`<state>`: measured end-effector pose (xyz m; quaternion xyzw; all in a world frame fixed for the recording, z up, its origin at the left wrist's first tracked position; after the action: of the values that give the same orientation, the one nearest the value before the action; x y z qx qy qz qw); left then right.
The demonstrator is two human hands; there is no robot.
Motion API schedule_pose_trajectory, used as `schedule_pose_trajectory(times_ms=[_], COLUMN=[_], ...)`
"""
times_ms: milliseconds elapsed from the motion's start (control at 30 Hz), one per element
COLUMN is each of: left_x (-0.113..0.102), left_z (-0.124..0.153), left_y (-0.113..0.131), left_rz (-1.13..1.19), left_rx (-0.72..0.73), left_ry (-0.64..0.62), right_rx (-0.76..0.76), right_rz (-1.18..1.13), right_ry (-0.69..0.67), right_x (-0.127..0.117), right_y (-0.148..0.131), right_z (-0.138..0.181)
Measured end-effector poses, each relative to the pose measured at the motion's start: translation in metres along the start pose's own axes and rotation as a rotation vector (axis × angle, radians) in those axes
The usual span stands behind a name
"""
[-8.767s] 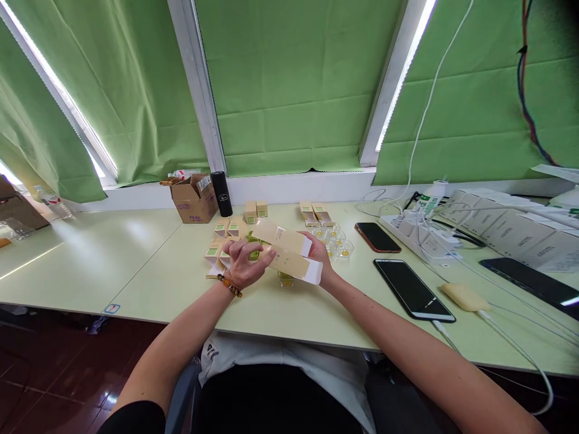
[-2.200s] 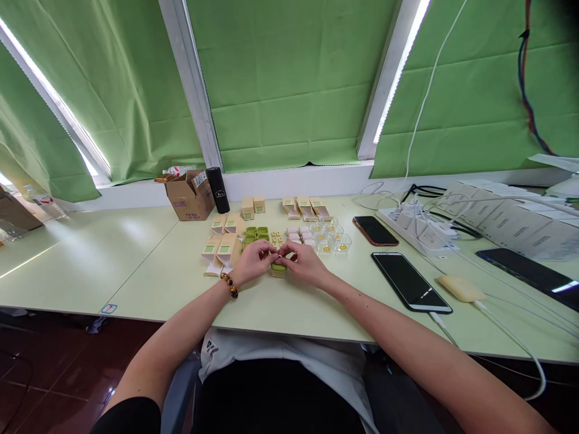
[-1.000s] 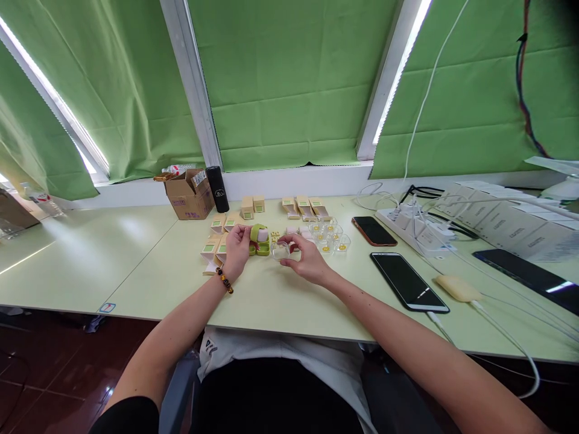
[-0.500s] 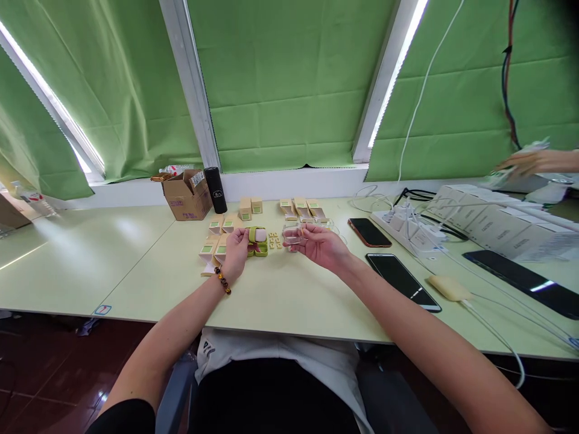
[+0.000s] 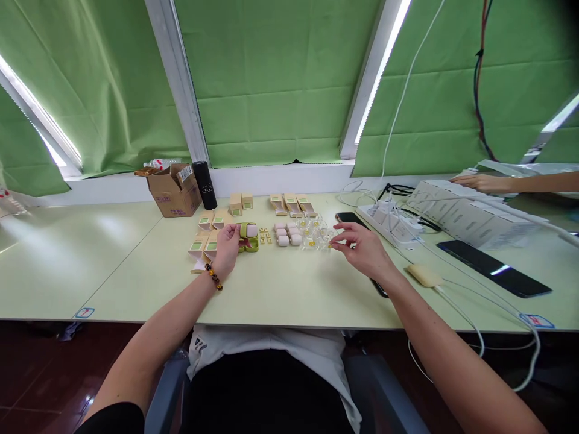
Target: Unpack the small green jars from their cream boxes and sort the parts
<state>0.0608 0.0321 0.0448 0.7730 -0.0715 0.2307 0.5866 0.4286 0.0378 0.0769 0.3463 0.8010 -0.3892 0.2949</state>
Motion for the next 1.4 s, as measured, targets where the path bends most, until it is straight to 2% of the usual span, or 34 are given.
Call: schedule_pose_trajectory(times_ms=[200, 467, 567, 700, 767, 833, 967, 1067, 1200, 1400], left_x=[-0.001, 0.000, 0.000, 0.001, 0.004, 0.009, 0.020, 0.022, 0.019, 0.026], left_z=[-0.001, 0.000, 0.001, 0.001, 0.003, 0.004, 0.008, 0.009, 0.007, 0.011], left_y=[-0.001, 0.000, -0.001, -0.002, -0.004, -0.005, -0.009, -0.011, -0.012, -0.020], left_rz=[-0.008, -0.023, -0.017, 0.012, 0.043, 0.085, 0.152, 0.168, 0.197, 0.213], left_rx=[0.002, -0.005, -0.009, -0.018, -0.045, -0.077, -0.138, -0.173, -0.184, -0.215], left_ry=[-0.001, 0.003, -0.003, -0.014, -0.036, -0.076, -0.171, -0.189, -0.158, -0.188], right_rx=[-0.023, -0.009, 0.010, 0.038, -0.029, -0.107, -0.206, -0.219, -0.204, -0.170], right_rz=[0.263, 0.386, 0.422, 0.458, 0.344, 0.144, -0.222, -0.415, -0.582, -0.696], right_ry=[-0.156, -0.222, -0.198, -0.053, 0.029, 0.046, -0.019, -0.081, -0.077, 0.022], right_x=[0.025, 0.036, 0.029, 0.004, -0.004, 0.000, 0.040, 0.080, 0.112, 0.115], right_y=[0.015, 0.011, 0.007, -0.012, -0.036, -0.065, -0.121, -0.149, -0.165, -0.161], right_z=[0.017, 0.014, 0.017, 0.018, 0.014, 0.007, -0.013, -0.024, -0.029, -0.025])
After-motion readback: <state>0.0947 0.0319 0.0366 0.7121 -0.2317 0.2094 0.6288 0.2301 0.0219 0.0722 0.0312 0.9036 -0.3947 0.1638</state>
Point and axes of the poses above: each hand's wrist, its own z-axis away from the middle knuckle, its own x-axis out of the palm, y = z × x, the point moved 8 cm from there along -z, towards the middle knuckle, and after that the axes turned 10 degrees about z, right-handed, at the moved point
